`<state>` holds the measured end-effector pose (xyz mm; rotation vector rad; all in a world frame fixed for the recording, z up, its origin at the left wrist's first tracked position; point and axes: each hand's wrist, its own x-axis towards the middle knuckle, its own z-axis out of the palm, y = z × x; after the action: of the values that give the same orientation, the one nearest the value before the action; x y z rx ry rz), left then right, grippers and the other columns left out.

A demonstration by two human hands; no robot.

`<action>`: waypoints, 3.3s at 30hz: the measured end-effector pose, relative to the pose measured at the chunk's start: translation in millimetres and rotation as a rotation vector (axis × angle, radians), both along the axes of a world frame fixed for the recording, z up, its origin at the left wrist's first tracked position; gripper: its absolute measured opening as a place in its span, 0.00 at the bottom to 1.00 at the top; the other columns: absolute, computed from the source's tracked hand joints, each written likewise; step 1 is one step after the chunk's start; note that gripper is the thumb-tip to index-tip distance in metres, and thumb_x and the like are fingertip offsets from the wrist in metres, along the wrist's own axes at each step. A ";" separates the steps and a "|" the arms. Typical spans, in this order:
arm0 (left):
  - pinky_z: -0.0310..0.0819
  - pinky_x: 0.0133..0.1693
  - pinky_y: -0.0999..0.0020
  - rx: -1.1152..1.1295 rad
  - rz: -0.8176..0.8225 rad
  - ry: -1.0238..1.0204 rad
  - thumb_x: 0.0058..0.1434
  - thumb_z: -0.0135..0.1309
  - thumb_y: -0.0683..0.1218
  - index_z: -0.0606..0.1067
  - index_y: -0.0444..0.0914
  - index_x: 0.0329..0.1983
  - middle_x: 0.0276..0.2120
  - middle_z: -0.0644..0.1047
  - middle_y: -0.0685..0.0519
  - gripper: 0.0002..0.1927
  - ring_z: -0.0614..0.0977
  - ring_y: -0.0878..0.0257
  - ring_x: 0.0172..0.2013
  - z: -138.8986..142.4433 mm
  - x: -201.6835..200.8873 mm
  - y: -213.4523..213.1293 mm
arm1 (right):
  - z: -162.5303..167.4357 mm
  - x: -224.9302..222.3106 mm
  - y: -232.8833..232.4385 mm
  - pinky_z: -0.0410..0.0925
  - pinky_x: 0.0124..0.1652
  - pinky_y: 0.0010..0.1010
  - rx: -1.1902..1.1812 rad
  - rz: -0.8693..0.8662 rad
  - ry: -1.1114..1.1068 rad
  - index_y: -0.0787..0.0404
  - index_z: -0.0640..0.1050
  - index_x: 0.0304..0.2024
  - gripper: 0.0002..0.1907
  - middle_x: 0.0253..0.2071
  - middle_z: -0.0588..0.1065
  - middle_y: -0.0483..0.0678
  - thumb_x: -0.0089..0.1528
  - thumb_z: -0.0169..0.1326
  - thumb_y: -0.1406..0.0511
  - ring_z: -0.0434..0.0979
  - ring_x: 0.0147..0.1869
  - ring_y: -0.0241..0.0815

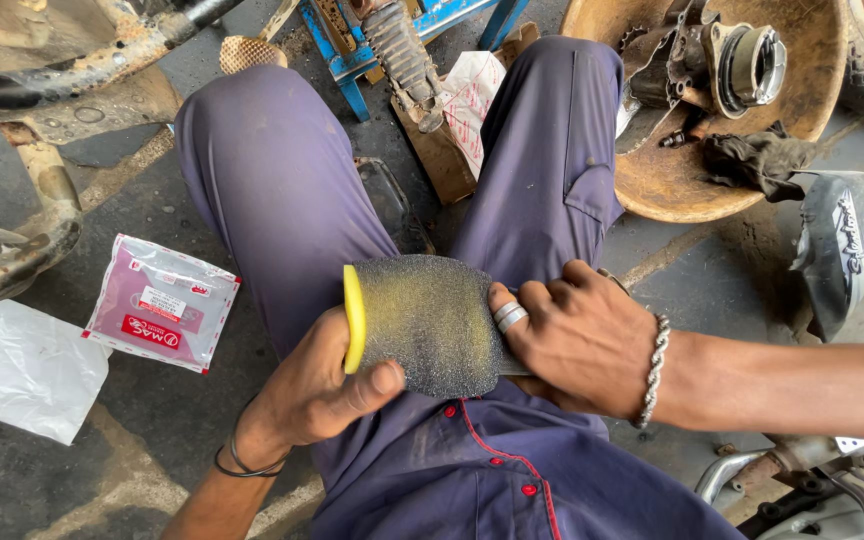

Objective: The person sits on the ground and holds a cylindrical motorcycle air filter. They rotate it to inspect the foam and metal end caps, then use a small metal tool to scrape and clean the inner rim of the filter. The person continues to adjust and examine the filter throughout the clip.

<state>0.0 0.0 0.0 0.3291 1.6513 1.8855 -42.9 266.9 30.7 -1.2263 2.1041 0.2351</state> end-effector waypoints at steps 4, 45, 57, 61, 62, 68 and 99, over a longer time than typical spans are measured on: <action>0.69 0.34 0.65 -0.133 -0.001 -0.065 0.63 0.48 0.72 0.73 0.31 0.41 0.26 0.71 0.54 0.37 0.72 0.65 0.30 -4.0 4.1 -8.1 | 4.8 -4.5 6.4 0.67 0.39 0.43 -0.299 -0.161 -0.041 0.77 0.68 0.61 0.51 0.37 0.75 0.58 0.49 0.66 0.46 0.78 0.33 0.56; 0.55 0.72 0.59 0.314 0.018 -0.296 0.60 0.60 0.55 0.62 0.23 0.71 0.67 0.70 0.39 0.44 0.69 0.53 0.69 -2.2 -7.3 -43.3 | -67.0 2.6 28.1 0.70 0.59 0.34 -1.523 -1.096 -0.207 0.60 0.59 0.61 0.23 0.49 0.76 0.61 0.68 0.51 0.64 0.77 0.51 0.44; 0.59 0.69 0.58 0.247 0.155 -0.286 0.67 0.53 0.53 0.68 0.21 0.66 0.62 0.75 0.39 0.35 0.72 0.54 0.65 0.4 -0.9 -30.8 | -60.8 1.1 24.9 0.71 0.53 0.31 -1.338 -0.865 0.038 0.68 0.64 0.56 0.18 0.50 0.75 0.59 0.67 0.51 0.67 0.79 0.52 0.45; 0.61 0.68 0.53 0.329 0.313 -0.400 0.68 0.51 0.52 0.68 0.18 0.64 0.60 0.76 0.34 0.33 0.74 0.48 0.64 12.1 0.9 -27.7 | -43.3 -1.4 28.4 0.71 0.50 0.33 -1.257 -0.788 0.071 0.69 0.64 0.57 0.20 0.49 0.76 0.60 0.66 0.51 0.67 0.78 0.50 0.47; 0.58 0.70 0.55 0.335 0.263 -0.321 0.69 0.51 0.52 0.67 0.19 0.66 0.63 0.75 0.36 0.34 0.72 0.51 0.67 15.3 3.3 -24.4 | -39.8 -1.5 28.6 0.71 0.49 0.33 -1.225 -0.775 0.097 0.68 0.64 0.56 0.20 0.49 0.76 0.60 0.65 0.52 0.67 0.78 0.48 0.47; 0.59 0.70 0.57 0.351 0.222 -0.252 0.70 0.51 0.57 0.64 0.20 0.69 0.64 0.72 0.37 0.38 0.71 0.52 0.67 10.1 0.0 -18.9 | -26.0 -5.3 27.2 0.72 0.45 0.35 -1.172 -0.619 0.016 0.64 0.62 0.56 0.23 0.47 0.76 0.59 0.62 0.55 0.67 0.79 0.46 0.49; 0.80 0.51 0.67 -0.352 0.361 0.234 0.58 0.64 0.45 0.76 0.30 0.54 0.45 0.85 0.46 0.23 0.87 0.61 0.48 17.2 -15.4 -0.6 | -65.7 -33.7 0.5 0.69 0.52 0.30 -1.570 -1.349 -0.235 0.62 0.61 0.52 0.17 0.43 0.74 0.57 0.62 0.46 0.75 0.77 0.50 0.42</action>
<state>-15.4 -0.6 17.2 0.1117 2.2864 1.8042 -76.7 267.4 -35.1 -0.0512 2.1982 -2.2595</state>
